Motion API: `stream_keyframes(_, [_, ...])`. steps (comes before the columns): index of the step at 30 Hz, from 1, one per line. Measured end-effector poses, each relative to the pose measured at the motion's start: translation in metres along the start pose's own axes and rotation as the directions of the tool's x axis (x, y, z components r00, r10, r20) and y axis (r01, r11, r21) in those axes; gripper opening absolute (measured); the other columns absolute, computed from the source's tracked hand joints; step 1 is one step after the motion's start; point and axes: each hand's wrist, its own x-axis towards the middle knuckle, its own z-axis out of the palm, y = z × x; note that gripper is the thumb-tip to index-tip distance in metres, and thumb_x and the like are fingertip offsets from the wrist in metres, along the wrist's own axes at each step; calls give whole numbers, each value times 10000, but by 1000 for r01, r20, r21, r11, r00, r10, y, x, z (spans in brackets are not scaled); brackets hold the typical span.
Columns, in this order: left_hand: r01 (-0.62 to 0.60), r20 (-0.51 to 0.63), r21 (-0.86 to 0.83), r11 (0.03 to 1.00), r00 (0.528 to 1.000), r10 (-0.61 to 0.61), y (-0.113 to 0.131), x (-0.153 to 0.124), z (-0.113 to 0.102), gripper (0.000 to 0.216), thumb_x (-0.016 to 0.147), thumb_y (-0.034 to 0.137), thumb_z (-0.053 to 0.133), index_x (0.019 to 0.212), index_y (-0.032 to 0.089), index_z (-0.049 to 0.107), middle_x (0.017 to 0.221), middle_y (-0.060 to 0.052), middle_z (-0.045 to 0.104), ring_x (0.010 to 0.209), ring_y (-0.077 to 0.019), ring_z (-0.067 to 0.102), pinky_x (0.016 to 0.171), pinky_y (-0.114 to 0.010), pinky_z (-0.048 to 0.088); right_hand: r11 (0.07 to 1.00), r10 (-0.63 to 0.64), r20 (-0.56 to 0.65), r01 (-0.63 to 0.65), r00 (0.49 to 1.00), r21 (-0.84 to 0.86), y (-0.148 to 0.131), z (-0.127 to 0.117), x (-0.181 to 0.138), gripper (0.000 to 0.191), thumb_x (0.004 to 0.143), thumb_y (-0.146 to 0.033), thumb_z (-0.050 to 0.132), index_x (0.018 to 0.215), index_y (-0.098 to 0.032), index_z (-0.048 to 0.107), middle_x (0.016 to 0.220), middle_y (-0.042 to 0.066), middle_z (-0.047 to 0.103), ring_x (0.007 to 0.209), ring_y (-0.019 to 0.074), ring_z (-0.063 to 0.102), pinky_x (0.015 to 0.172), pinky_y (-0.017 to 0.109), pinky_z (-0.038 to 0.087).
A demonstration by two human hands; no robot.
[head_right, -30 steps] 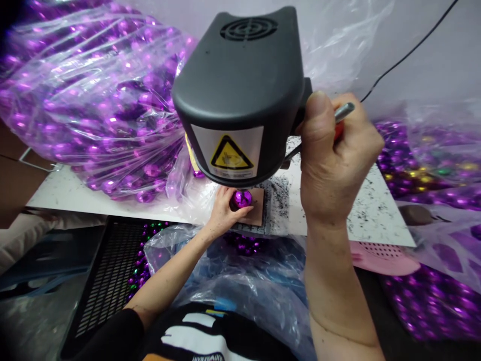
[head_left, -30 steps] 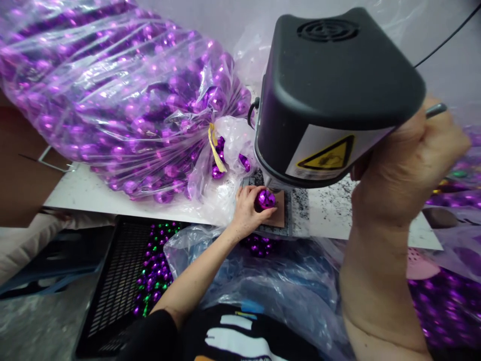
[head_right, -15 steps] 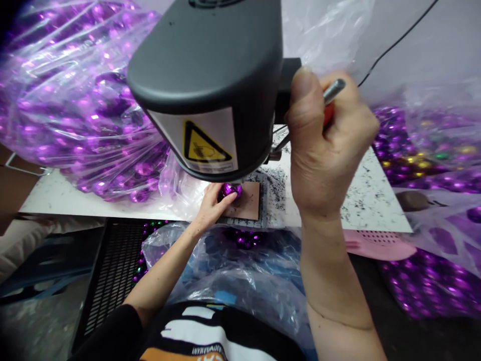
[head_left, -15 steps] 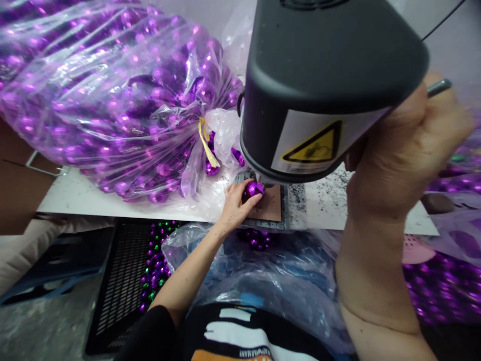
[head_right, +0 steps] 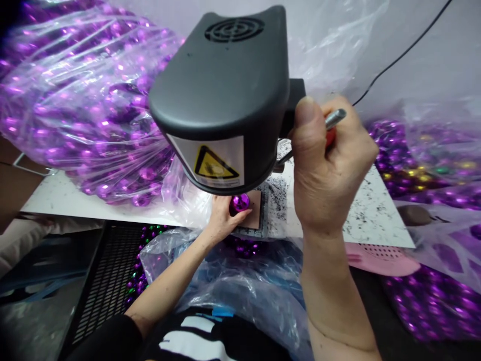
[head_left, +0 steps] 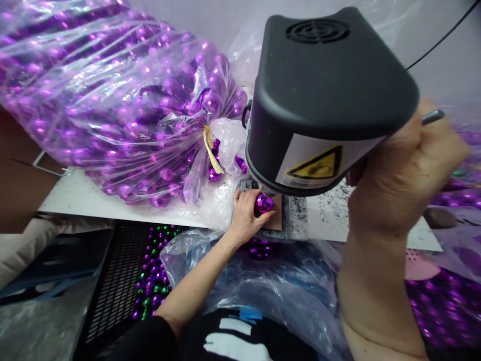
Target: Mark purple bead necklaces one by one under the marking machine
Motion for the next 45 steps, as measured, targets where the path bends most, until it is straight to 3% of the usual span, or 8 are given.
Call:
stream_keyframes(7, [22,63,-18,1000,998,-21,-2,-4,-6,550,803,415,769,1259,191,560,1283,-121,630,1229,-298,533,1113,-490,344,998,22,-12,-23,1000,-55,-9,-9,-15,529,921,-565,463,732,-71,473,613,-17,353,575,-33,338,575,144,248])
stream_keyframes(11, [31,76,-13,999,997,-30,-1,-5,-5,526,823,418,751,1259,189,563,1270,-118,629,1218,-296,532,1119,-492,341,997,14,-15,-15,1000,-78,-14,-19,-46,350,914,-416,523,773,-97,551,629,-10,420,558,2,418,541,193,265])
stream_keyframes(16, [39,95,-11,999,995,-38,1,-5,-7,496,841,418,731,1254,196,572,1267,-116,625,1226,-297,524,1131,-491,332,997,-2,33,5,999,-75,3,-30,-81,153,865,-292,565,870,-158,639,684,-2,519,565,39,463,530,234,334])
stream_keyframes(19, [36,98,-25,999,995,-34,1,-5,-6,485,858,418,713,1262,196,563,1253,-113,631,1208,-288,537,1130,-484,338,998,-63,45,64,997,-24,15,-30,-88,113,844,-234,569,880,-150,635,693,3,525,583,46,484,547,239,369])
stream_keyframes(22, [33,101,-47,998,995,-28,0,-6,-5,476,879,410,693,1280,202,542,1208,-95,655,1169,-269,569,1153,-490,315,990,-139,52,137,989,40,20,-24,-86,130,829,-190,572,737,-98,572,627,5,493,566,42,473,527,218,340])
stream_keyframes(27, [31,111,-68,997,994,-23,-2,-8,-3,485,884,397,689,1305,220,528,1212,-83,668,1164,-265,589,1204,-517,252,972,-218,-38,220,975,85,22,-15,-84,116,779,-94,575,686,-90,506,565,-9,444,561,53,479,537,208,347])
stream_keyframes(39, [52,137,-129,990,990,-34,-4,-8,-2,457,890,405,676,1289,225,545,1211,-87,676,1159,-268,602,1187,-512,294,945,-320,-200,326,926,1,45,-2,-94,202,810,-176,556,625,-101,526,551,13,454,588,89,520,610,248,450])
stream_keyframes(45, [45,113,-138,989,993,-29,-3,-7,-3,465,888,394,680,1290,211,535,1186,-85,678,1144,-258,611,1184,-497,299,955,-296,-163,293,941,-44,52,-2,-101,204,857,-233,523,694,-117,565,587,20,474,616,91,514,641,258,450])
